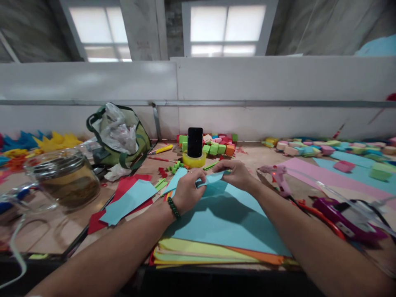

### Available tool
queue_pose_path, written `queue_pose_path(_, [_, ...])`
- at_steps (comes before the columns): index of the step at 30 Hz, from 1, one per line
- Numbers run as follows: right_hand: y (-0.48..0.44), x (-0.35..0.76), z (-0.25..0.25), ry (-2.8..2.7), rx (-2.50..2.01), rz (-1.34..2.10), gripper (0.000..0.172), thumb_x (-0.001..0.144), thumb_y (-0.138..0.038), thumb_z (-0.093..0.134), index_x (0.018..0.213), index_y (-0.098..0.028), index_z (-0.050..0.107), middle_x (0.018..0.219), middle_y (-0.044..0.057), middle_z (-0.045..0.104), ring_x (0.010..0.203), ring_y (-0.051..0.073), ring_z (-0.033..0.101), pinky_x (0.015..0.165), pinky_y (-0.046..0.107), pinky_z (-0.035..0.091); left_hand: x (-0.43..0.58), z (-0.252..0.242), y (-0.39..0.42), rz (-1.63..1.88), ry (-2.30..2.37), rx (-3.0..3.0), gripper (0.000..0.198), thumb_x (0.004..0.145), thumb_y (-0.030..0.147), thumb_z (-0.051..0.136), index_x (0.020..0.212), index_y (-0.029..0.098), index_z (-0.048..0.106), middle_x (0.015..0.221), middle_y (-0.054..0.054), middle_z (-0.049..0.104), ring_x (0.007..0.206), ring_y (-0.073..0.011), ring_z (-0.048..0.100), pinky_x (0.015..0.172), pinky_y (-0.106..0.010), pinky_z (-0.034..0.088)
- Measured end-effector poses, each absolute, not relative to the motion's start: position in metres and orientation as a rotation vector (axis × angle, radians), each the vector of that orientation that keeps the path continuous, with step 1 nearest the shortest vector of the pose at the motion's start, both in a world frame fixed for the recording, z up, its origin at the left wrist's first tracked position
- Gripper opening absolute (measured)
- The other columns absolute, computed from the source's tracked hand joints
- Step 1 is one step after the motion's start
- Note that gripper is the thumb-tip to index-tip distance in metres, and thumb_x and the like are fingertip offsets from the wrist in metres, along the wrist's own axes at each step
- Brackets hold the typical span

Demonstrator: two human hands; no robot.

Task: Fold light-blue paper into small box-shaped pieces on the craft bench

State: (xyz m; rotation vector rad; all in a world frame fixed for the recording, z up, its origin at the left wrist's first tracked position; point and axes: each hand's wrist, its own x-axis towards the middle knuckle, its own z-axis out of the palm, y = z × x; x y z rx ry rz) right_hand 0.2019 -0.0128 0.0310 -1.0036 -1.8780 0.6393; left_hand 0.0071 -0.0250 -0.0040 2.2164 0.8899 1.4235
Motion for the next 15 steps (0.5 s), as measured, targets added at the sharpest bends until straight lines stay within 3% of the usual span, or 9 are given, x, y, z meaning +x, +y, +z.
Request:
queue_pose_path(3, [-0.015, 0.198, 0.03, -2.01, -0.939, 0.526, 0.012, 0.066, -0.018, 0.067, 0.076, -0.018, 0.072, 0.077, 0.004, 0.072, 0.07, 0.017, 0.064, 0.068, 0.028, 0.049, 0.008, -0.005, -0.025, 1.396, 0.899, 2.261, 0.02, 0.065, 0.001, 0.054, 0.072, 0.019, 0.05, 0.092, -0.003, 0.065, 0.091, -0.0181, 0.059, 0.082, -0.03, 0.044])
queue_pose_path(6, [-0.015, 0.197, 0.029, -2.012, -0.96, 0.465, 0.005, 0.065, -0.017, 0.066, 0.069, -0.019, 0.07, 0.07, 0.002, 0.07, 0.066, 0.016, 0.062, 0.066, 0.027, 0.048, 0.008, -0.006, -0.024, 1.386, 0.925, 2.275, 0.019, 0.066, 0.002, 0.053, 0.072, 0.019, 0.049, 0.089, -0.003, 0.063, 0.091, -0.0184, 0.058, 0.082, -0.031, 0.043])
queue_pose_path(12, [-0.007, 0.207, 0.029, -1.903, -0.977, 0.665, 0.003, 0.063, -0.018, 0.065, 0.063, -0.017, 0.063, 0.071, 0.005, 0.07, 0.068, 0.018, 0.065, 0.061, 0.027, 0.05, 0.008, -0.007, -0.022, 1.434, 0.937, 2.22, 0.021, 0.063, 0.0, 0.051, 0.071, 0.019, 0.049, 0.084, -0.001, 0.061, 0.083, -0.0162, 0.056, 0.074, -0.027, 0.044])
queue_pose_path(15, [-0.004, 0.211, 0.03, -1.872, -0.955, 0.774, 0.013, 0.066, -0.027, 0.068, 0.063, -0.016, 0.06, 0.075, 0.007, 0.071, 0.067, 0.017, 0.066, 0.06, 0.028, 0.051, 0.008, -0.007, -0.021, 1.447, 0.956, 2.213, 0.019, 0.063, 0.001, 0.052, 0.07, 0.019, 0.049, 0.083, -0.001, 0.06, 0.082, -0.016, 0.056, 0.074, -0.027, 0.044])
